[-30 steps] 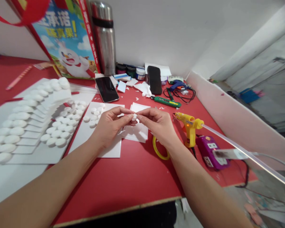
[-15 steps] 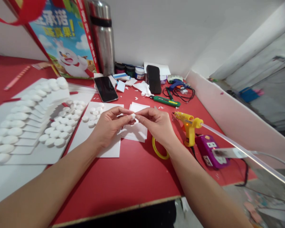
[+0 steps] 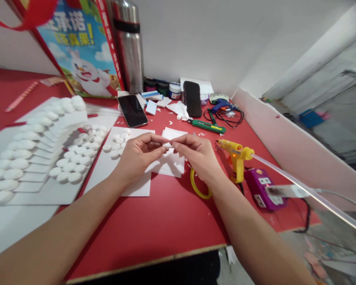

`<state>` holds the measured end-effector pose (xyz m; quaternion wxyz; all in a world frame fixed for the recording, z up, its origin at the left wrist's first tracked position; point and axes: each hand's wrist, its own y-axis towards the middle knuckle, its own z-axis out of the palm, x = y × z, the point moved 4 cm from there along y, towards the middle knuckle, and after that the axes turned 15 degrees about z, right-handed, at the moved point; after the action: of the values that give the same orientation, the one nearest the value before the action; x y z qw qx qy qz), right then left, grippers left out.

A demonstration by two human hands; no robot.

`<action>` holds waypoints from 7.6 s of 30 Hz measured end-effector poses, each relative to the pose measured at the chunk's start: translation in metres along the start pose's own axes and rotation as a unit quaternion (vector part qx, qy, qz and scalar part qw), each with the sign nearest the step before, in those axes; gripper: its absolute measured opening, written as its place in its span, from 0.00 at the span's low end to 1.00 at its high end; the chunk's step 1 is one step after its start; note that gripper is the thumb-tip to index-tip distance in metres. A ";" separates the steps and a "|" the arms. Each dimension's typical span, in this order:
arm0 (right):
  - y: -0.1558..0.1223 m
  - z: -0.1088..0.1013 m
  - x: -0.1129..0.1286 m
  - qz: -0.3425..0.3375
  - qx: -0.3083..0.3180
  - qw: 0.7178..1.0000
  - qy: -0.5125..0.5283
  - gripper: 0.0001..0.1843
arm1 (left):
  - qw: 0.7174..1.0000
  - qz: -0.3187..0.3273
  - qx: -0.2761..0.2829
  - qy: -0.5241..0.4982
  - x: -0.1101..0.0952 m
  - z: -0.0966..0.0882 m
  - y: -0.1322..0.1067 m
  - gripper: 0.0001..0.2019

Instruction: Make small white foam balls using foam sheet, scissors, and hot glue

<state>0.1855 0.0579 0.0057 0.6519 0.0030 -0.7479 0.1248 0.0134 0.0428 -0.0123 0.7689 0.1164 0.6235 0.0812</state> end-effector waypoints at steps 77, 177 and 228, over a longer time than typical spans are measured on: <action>-0.082 -0.030 -0.001 -0.054 -0.054 0.889 -0.451 0.46 | 0.907 -0.300 -0.058 -0.289 0.008 0.015 -0.012 0.09; -0.021 0.014 0.040 -0.198 -0.098 0.921 -0.319 0.19 | 0.933 -0.213 -0.095 -0.276 0.004 0.002 0.001 0.07; 0.011 0.010 -0.009 0.153 0.073 0.957 0.237 0.18 | 0.999 0.012 -0.029 0.038 -0.009 0.001 0.000 0.14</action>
<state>0.1751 0.0651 -0.0068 0.7814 -0.0940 -0.5525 0.2743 0.0122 0.0404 -0.0032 0.7463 0.0985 0.6486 0.1124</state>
